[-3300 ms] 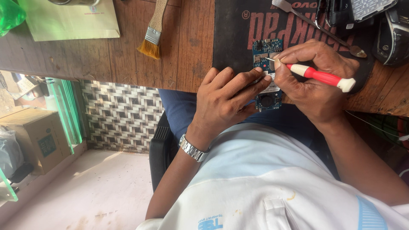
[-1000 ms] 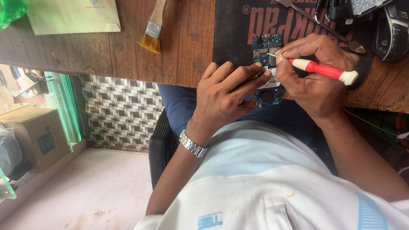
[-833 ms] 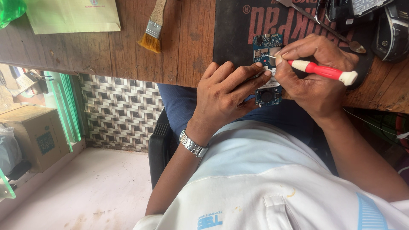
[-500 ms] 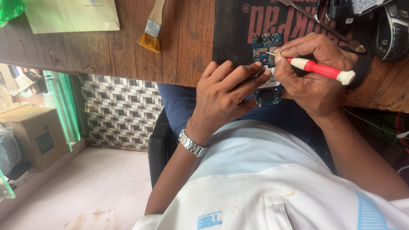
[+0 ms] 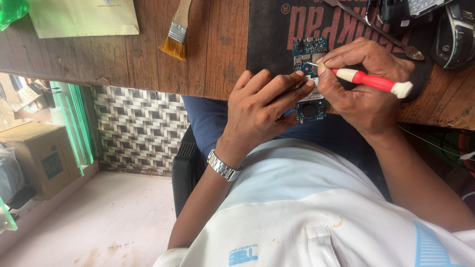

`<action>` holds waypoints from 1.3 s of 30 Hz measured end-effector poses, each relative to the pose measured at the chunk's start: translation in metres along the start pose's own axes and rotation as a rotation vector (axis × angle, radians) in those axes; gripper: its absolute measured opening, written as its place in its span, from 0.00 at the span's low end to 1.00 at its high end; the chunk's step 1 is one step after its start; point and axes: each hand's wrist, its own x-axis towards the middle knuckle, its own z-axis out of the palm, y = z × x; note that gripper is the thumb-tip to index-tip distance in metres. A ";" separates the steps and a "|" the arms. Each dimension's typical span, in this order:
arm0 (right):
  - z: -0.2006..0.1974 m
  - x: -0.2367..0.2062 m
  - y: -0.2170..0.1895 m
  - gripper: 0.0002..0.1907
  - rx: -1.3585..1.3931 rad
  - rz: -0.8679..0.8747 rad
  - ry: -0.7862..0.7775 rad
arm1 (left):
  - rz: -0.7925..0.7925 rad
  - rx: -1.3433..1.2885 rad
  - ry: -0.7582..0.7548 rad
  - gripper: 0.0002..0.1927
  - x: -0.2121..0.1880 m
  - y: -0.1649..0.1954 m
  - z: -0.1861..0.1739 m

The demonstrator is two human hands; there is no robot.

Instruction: The person sits at a workbench holding a laptop motherboard steady with one hand while using a red-handled screwdriver to pry and scrape at components on the board. They reposition the board and continue working on different spots on it throughout the clip.

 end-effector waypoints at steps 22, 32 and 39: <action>0.002 0.000 0.003 0.07 -0.010 -0.002 0.022 | 0.004 0.013 0.013 0.36 0.003 0.000 -0.001; 0.002 -0.001 0.003 0.06 0.009 0.023 0.033 | 0.010 0.020 0.021 0.35 0.003 -0.002 0.001; 0.002 -0.001 0.004 0.07 -0.028 -0.011 0.037 | 0.006 0.016 0.030 0.36 0.003 -0.001 0.000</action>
